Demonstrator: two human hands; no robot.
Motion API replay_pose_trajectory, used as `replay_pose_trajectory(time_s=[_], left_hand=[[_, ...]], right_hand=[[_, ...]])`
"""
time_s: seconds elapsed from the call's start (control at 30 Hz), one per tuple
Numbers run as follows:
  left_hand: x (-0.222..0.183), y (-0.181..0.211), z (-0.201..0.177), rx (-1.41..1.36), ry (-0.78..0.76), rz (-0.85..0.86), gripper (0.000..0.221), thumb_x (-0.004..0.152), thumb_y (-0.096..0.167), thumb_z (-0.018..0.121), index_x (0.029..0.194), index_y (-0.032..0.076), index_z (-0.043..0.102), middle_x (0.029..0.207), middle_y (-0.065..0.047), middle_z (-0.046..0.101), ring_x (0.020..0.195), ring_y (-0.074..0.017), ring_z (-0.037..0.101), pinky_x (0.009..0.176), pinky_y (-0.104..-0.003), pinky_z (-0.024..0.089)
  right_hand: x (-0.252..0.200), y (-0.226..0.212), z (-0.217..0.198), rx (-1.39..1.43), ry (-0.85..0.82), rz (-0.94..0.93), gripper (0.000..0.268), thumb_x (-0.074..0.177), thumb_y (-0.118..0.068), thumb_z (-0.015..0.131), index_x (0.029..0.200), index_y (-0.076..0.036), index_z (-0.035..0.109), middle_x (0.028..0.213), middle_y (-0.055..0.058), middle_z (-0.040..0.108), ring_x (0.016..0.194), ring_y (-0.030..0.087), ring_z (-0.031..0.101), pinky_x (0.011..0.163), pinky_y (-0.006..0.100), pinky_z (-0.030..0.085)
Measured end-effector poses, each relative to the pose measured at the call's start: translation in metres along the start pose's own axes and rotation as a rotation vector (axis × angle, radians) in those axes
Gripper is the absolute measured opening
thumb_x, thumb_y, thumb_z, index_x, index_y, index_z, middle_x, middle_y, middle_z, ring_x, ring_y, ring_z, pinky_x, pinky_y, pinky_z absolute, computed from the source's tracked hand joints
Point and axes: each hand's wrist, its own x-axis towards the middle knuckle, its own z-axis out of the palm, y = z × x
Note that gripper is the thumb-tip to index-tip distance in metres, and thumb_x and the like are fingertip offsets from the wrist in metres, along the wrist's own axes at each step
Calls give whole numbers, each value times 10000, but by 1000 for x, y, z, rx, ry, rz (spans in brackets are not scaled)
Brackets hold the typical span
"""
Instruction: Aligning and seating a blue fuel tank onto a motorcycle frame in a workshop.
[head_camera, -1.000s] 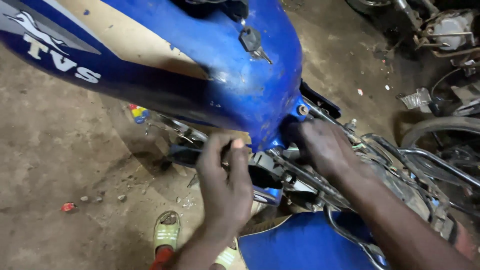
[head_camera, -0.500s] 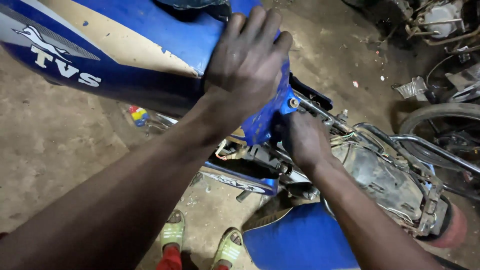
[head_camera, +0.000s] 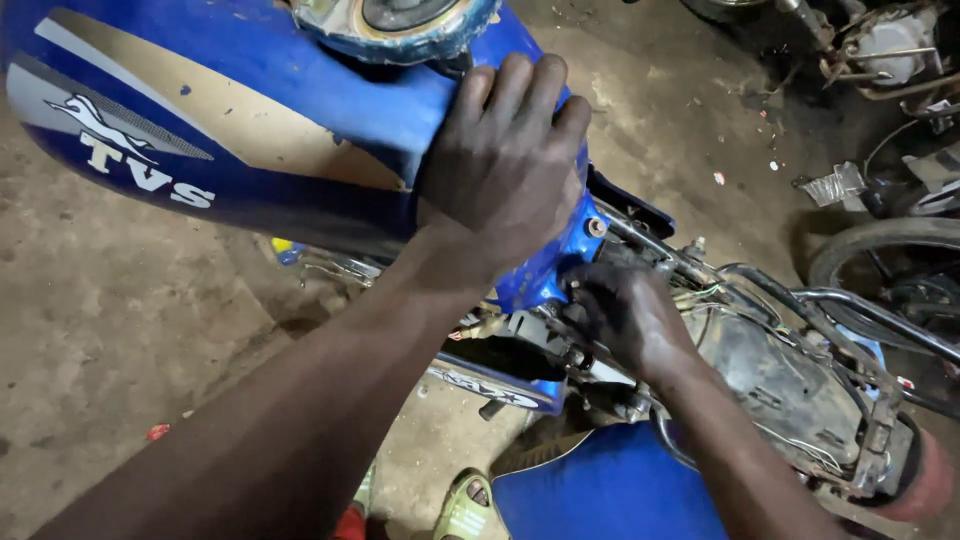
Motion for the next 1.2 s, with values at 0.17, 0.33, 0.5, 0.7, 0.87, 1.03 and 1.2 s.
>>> replay_pose_trajectory(time_s=[0.17,0.33,0.5,0.7,0.87,1.03,1.2], left_hand=[[2,1,3,12,-43,-18,271,766,225,716,1018,127,720,1102,-87,617,991,-276,546,859,-395,441],[5,1,3,-2,-42,-15,273,690,224,717,947,136,692,1051,-82,606,945,-290,535,819,-403,425],[6,0,2,-1,-75,-26,224,690,235,723,897,160,684,1000,-65,610,910,-285,535,786,-408,416],[9,2,5,-27,-118,-31,221,679,238,709,879,159,661,966,-52,591,897,-285,531,773,-405,398],[5,3,9,-42,-159,-43,229,726,275,693,933,192,639,1008,-53,579,929,-285,519,802,-423,391],[9,4,7,-51,-151,-48,236,683,266,729,892,178,665,984,-66,601,900,-306,544,778,-435,414],[10,3,6,-14,-199,-58,213,710,285,728,892,192,667,985,-58,592,900,-300,543,802,-425,416]], right_hand=[[31,4,-25,-1247,-66,-827,171,1014,-198,573,971,-192,738,897,46,742,690,277,660,578,441,454],[0,-24,6,-604,23,-312,166,829,-109,762,979,-106,692,869,31,703,708,177,653,594,304,517],[39,17,-25,-1191,-24,-682,104,868,-185,745,969,-213,746,990,9,754,801,205,693,640,372,509],[32,15,-12,-1234,87,-712,182,941,-252,611,885,-183,769,940,88,791,860,373,724,676,485,493],[4,11,5,-908,146,-364,341,1010,-378,607,807,-123,704,672,42,694,560,167,649,560,367,483],[20,20,5,-1138,274,-559,376,1019,-425,522,782,-178,678,669,98,693,604,337,613,583,507,456],[5,8,7,-1042,226,-503,311,1058,-334,540,860,-172,716,728,25,731,594,226,662,550,420,477]])
